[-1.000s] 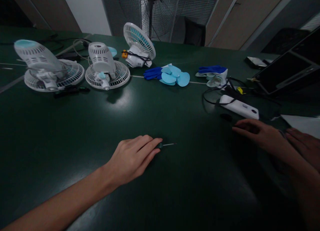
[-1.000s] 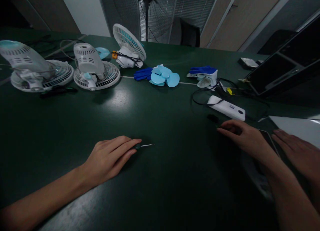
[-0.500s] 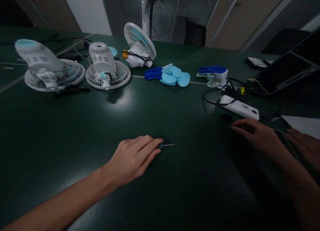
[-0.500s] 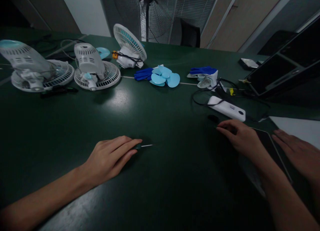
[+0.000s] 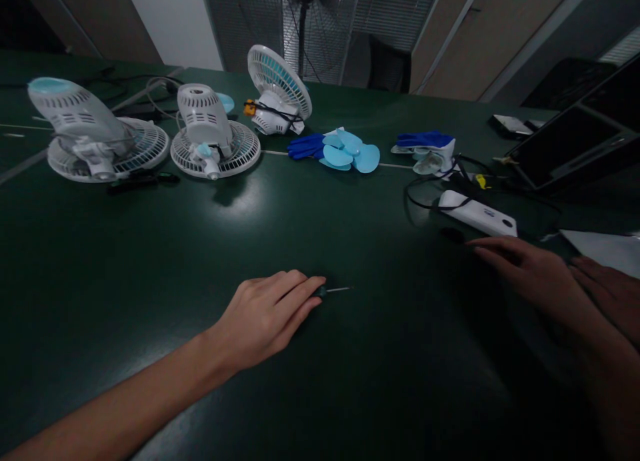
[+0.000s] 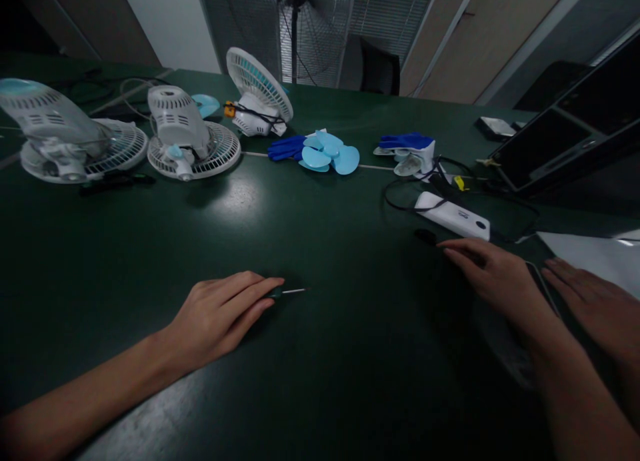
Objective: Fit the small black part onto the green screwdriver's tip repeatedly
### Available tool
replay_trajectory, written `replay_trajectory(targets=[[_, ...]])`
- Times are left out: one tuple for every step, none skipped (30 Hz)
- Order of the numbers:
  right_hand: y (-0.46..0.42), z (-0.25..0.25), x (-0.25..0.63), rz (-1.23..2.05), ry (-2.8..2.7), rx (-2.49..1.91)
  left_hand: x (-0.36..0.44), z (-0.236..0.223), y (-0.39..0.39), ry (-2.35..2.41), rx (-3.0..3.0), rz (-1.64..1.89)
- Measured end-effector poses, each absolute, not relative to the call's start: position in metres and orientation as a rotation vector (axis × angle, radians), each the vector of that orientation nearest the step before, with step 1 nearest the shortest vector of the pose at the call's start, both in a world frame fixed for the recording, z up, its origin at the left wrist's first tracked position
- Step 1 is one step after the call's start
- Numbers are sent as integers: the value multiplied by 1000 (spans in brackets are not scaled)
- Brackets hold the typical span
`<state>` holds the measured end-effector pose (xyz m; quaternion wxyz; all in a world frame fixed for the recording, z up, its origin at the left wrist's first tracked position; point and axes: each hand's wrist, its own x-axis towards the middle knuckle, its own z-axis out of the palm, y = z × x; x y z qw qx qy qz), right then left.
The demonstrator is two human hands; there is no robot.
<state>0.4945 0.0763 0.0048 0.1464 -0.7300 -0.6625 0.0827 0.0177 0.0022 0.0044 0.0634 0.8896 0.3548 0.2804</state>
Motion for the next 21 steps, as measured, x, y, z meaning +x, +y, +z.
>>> replay_trajectory(targets=[[76,6,494,215,-1865,-2126,18,4,2,1072,2688,848],[75,6,493,206,-1813,-2164,18,4,2,1071,2689,847],[75,7,492,210,-1757,-2200,18,4,3,1070,2692,847],[74,7,489,226,-1705,-2220,18,4,3,1069,2695,848],[74,8,486,245,-1657,-2217,18,4,4,1068,2697,849],[73,8,482,259,-1613,-2192,18,4,4,1068,2698,849],[73,8,478,264,-1569,-2150,19,5,4,1068,2698,850],[72,8,473,261,-1525,-2096,19,5,5,1069,2698,850],[71,9,469,249,-1478,-2038,19,5,5,1072,2697,849],[71,9,464,230,-1427,-1988,19,5,5,1072,2695,846],[70,9,459,211,-1375,-1943,18,5,5,1072,2694,845],[69,9,455,198,-1325,-1911,18,5,4,1071,2694,847],[69,9,451,194,-1285,-1896,18,5,4,1070,2694,847],[69,8,448,189,-1257,-1896,18,5,4,1070,2694,847],[69,8,445,188,-1244,-1904,18,5,4,1070,2694,847],[69,7,443,187,-1237,-1911,18,4,3,1071,2693,847],[70,6,441,185,-1238,-1911,18,4,3,1074,2693,846],[71,5,440,176,-1246,-1903,18,4,3,1075,2693,844],[72,4,440,165,-1258,-1887,18,4,3,1074,2692,839],[73,2,440,151,-1277,-1870,18,4,3,1072,2692,836],[74,1,440,132,-1306,-1861,18,4,4,1069,2691,832]])
